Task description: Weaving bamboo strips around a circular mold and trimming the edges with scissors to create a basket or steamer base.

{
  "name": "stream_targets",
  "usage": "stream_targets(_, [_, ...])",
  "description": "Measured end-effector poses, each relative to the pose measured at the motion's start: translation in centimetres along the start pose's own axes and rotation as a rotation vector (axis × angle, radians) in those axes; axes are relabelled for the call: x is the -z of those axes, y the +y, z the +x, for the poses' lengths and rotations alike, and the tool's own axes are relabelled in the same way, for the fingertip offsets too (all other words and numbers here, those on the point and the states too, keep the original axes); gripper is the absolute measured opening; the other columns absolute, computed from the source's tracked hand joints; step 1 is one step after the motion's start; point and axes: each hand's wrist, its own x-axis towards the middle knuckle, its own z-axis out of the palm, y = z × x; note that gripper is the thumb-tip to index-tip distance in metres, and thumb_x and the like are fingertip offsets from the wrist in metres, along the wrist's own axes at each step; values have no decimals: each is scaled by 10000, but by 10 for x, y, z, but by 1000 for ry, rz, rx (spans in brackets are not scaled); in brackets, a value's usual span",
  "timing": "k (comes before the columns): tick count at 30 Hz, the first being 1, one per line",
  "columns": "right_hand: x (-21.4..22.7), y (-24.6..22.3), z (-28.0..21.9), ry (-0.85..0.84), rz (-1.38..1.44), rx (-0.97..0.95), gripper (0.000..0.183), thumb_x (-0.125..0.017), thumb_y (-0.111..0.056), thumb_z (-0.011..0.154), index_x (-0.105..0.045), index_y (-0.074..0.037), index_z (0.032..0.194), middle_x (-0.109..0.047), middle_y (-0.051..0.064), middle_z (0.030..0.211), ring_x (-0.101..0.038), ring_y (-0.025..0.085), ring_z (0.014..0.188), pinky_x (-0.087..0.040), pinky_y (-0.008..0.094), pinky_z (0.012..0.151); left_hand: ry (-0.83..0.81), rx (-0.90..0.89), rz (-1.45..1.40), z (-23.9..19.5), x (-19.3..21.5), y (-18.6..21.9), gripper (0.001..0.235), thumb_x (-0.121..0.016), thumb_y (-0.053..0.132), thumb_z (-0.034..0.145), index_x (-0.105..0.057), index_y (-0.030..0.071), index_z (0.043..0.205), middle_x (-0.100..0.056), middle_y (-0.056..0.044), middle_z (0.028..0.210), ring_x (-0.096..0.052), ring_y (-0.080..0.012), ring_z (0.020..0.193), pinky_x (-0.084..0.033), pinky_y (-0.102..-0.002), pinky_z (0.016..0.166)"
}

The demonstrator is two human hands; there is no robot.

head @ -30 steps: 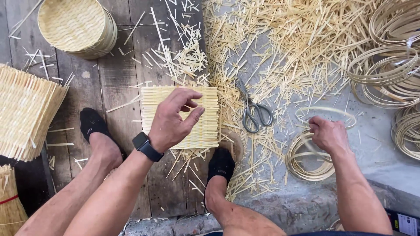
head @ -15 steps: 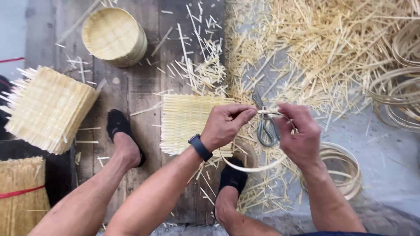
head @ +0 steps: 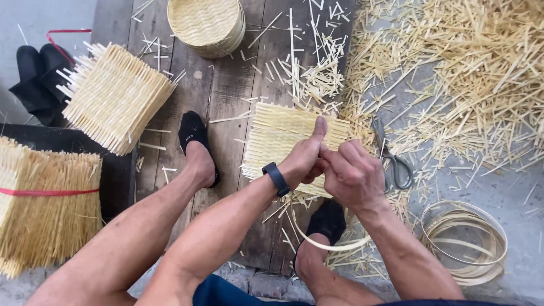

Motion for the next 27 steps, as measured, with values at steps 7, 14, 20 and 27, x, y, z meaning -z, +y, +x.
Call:
stream_targets(7, [-7, 44, -20, 19, 587, -573, 358, -737, -191, 886, -631, -35, 1190, -651, -10, 949, -673, 88, 827, -565, 270, 666, -69, -266, -248, 25, 69, -40, 677, -427, 723, 1023, -645, 99, 878, -466, 54, 626, -349, -59, 481, -233, -253, 420])
stream_targets(14, [-57, 82, -79, 56, 1746, -1052, 385, -556, -308, 1109, -678, 56, 1128, -540, 17, 786, -508, 141, 702, -428, 299, 601, -21, -184, -495, -3, 91, 2, 357, -529, 322, 1015, -695, 23, 913, -598, 0, 662, -507, -103, 553, -413, -253, 508])
stream_targets(20, [-59, 64, -61, 140, 1826, -1180, 428, -543, -381, 1053, -693, 16, 1002, -468, -3, 670, -459, 132, 639, -406, 283, 564, -18, -241, -367, 25, 104, -12, 335, -594, 308, 1012, -688, 28, 852, -472, 56, 564, -356, -69, 455, -294, -234, 408])
stream_targets(27, [-91, 80, -94, 115, 1991, -1063, 399, -619, -293, 1118, -679, 9, 864, -384, -34, 598, -360, 84, 515, -325, 231, 430, -19, -147, -525, 29, 110, -31, 278, -620, 254, 954, -624, 52, 763, -402, 59, 533, -329, -75, 438, -266, -241, 391])
